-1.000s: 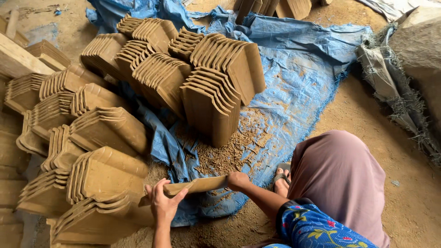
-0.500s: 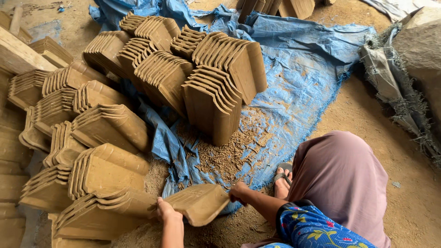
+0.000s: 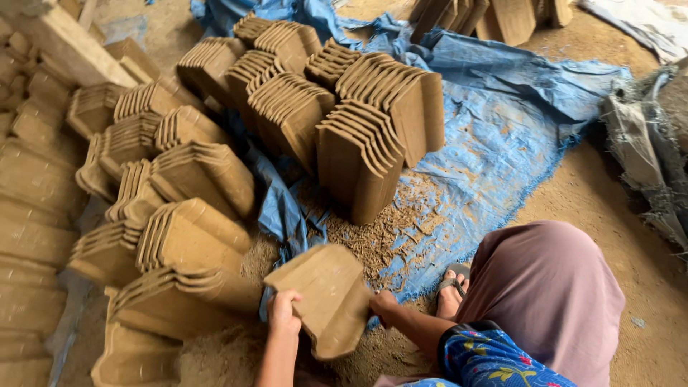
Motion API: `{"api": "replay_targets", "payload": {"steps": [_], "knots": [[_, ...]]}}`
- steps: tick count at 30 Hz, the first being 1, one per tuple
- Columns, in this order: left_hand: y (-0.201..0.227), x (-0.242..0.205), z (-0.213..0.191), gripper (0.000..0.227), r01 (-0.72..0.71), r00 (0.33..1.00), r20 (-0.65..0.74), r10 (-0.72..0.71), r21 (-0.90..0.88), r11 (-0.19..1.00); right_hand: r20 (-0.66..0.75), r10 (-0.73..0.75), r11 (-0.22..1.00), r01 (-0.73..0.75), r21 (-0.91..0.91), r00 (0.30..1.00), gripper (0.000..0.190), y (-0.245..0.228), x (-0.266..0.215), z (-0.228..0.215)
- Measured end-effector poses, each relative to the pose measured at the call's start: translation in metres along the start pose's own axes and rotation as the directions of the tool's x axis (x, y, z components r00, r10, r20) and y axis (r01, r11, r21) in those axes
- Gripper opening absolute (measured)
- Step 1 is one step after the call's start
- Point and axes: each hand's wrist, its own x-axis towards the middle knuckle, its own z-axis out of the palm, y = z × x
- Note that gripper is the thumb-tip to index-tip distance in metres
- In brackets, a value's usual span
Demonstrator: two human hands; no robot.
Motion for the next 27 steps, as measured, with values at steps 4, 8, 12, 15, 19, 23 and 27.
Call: {"api": "replay_targets", "payload": {"steps": [4, 8, 12, 15, 19, 23, 27], "knots": [[0.049, -0.073, 0.013, 0.039, 0.031, 0.997, 0.069, -0.047, 0.223, 0.974, -0.026, 0.029, 0.998, -0.028, 0.051, 0.999, 0.025, -0.011, 0.007, -0.005], [0.012, -0.038, 0.015, 0.033, -0.196, 0.947, 0.309, 0.087, 0.342, 0.919, -0.137, -0.183, 0.973, 0.199, 0.12, 0.974, 0.02, -0.033, 0.014, -0.023], [-0.008, -0.011, 0.018, 0.028, -0.282, 0.895, 0.419, 0.154, 0.262, 0.923, -0.215, -0.616, 0.788, 0.586, -0.19, 0.758, 0.025, -0.077, -0.021, -0.042], [-0.001, -0.017, 0.017, 0.045, -0.213, 0.928, 0.369, 0.057, 0.399, 0.892, -0.067, -0.755, 0.584, 0.621, -0.523, 0.653, 0.023, -0.107, -0.1, -0.034], [0.006, -0.038, 0.024, 0.051, -0.351, 0.908, 0.408, 0.094, 0.62, 0.702, 0.131, -0.911, 0.169, 0.645, -0.746, 0.39, 0.015, -0.097, -0.119, -0.006], [0.039, -0.077, 0.022, 0.037, -0.445, 0.853, 0.512, 0.099, 0.616, 0.65, 0.327, -0.84, 0.011, 0.617, -0.787, 0.432, 0.017, -0.095, -0.173, -0.005], [0.014, -0.046, 0.012, 0.031, -0.479, 0.824, 0.553, 0.126, 0.56, 0.676, 0.335, -0.744, -0.001, 0.5, -0.866, 0.578, 0.022, -0.088, -0.163, -0.011]]}}
